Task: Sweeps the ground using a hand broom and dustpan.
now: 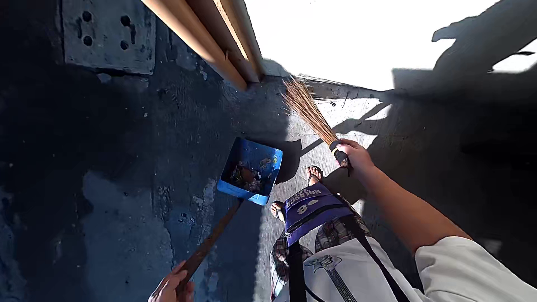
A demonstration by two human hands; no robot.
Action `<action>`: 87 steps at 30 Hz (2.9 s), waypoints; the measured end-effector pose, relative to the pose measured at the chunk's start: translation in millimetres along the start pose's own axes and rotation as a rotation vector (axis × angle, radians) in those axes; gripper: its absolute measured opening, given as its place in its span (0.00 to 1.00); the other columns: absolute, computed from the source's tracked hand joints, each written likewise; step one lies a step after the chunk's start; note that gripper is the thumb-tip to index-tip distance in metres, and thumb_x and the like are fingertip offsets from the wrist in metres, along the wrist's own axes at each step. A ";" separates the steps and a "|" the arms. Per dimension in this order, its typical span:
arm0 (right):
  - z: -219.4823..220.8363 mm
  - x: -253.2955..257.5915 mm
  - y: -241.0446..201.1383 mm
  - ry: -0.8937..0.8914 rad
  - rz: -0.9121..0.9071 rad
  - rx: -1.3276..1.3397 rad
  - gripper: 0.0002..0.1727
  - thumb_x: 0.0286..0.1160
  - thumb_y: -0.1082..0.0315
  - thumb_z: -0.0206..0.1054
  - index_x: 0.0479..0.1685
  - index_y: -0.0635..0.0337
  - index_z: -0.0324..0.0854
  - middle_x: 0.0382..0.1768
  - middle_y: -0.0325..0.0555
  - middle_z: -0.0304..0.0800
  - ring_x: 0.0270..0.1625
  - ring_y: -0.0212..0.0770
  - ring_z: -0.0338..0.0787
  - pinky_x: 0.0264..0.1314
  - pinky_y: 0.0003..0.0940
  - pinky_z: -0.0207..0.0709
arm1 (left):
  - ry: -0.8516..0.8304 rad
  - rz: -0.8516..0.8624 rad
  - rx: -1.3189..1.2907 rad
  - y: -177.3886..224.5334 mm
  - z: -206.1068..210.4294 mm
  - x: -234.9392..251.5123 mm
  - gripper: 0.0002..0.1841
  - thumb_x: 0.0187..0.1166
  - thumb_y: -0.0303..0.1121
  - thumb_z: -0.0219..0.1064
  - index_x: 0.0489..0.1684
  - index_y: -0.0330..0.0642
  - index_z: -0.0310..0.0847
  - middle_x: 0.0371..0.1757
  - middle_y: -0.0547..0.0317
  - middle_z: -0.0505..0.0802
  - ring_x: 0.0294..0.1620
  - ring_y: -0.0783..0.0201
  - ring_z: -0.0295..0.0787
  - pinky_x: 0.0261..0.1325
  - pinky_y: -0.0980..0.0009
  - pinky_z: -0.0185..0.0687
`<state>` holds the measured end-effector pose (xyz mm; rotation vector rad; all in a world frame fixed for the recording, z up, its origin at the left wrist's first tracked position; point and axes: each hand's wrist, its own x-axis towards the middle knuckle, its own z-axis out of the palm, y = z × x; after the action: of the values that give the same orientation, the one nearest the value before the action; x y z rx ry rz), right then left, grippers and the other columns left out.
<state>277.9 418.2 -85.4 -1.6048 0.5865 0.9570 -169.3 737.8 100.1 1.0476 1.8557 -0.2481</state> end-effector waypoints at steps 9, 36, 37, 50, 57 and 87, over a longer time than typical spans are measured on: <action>-205.3 -134.6 34.7 0.350 -0.003 0.047 0.25 0.85 0.68 0.63 0.82 0.54 0.72 0.43 0.51 0.90 0.26 0.40 0.89 0.25 0.33 0.85 | 0.087 0.244 0.310 156.6 89.3 10.7 0.22 0.84 0.36 0.59 0.78 0.50 0.75 0.26 0.58 0.82 0.10 0.69 0.70 0.11 0.74 0.69; -169.5 -62.9 90.4 0.353 0.286 -0.030 0.44 0.83 0.66 0.66 0.95 0.47 0.43 0.54 0.62 0.83 0.33 0.49 0.89 0.33 0.46 0.87 | -0.222 -0.022 -0.445 244.7 236.2 -13.0 0.15 0.87 0.38 0.51 0.58 0.36 0.69 0.46 0.39 0.89 0.39 0.50 0.95 0.40 0.58 0.95; -157.5 -46.4 97.0 0.342 0.291 -0.046 0.45 0.82 0.66 0.66 0.95 0.48 0.42 0.56 0.64 0.83 0.36 0.51 0.89 0.37 0.48 0.86 | -0.262 -0.035 -0.441 242.8 237.7 -11.1 0.15 0.87 0.39 0.51 0.57 0.36 0.70 0.45 0.39 0.90 0.39 0.50 0.95 0.40 0.57 0.95; -169.6 -113.3 54.7 0.244 0.127 0.059 0.39 0.82 0.68 0.67 0.92 0.52 0.54 0.44 0.52 0.87 0.28 0.41 0.89 0.28 0.36 0.87 | -0.321 -0.072 -0.728 251.6 209.6 2.0 0.11 0.85 0.34 0.50 0.46 0.35 0.71 0.30 0.50 0.85 0.15 0.70 0.81 0.12 0.82 0.75; -94.5 57.9 25.9 0.303 0.112 -0.089 0.48 0.73 0.66 0.72 0.93 0.56 0.47 0.67 0.68 0.81 0.55 0.59 0.90 0.54 0.58 0.86 | -0.250 -0.080 -0.530 297.1 292.7 -28.7 0.03 0.79 0.29 0.54 0.43 0.42 0.69 0.29 0.54 0.81 0.16 0.71 0.78 0.16 0.82 0.76; 81.1 -165.5 59.8 0.169 -0.004 -0.981 0.42 0.70 0.63 0.71 0.90 0.34 0.64 0.65 0.60 0.86 0.66 0.64 0.86 0.65 0.70 0.77 | -0.802 -0.276 -0.637 269.1 65.0 163.4 0.14 0.83 0.31 0.46 0.43 0.28 0.74 0.28 0.49 0.86 0.16 0.70 0.82 0.17 0.83 0.79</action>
<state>117.8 462.0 14.6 -2.5663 0.2056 1.1978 45.1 956.3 2.0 0.1835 1.1932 -0.1786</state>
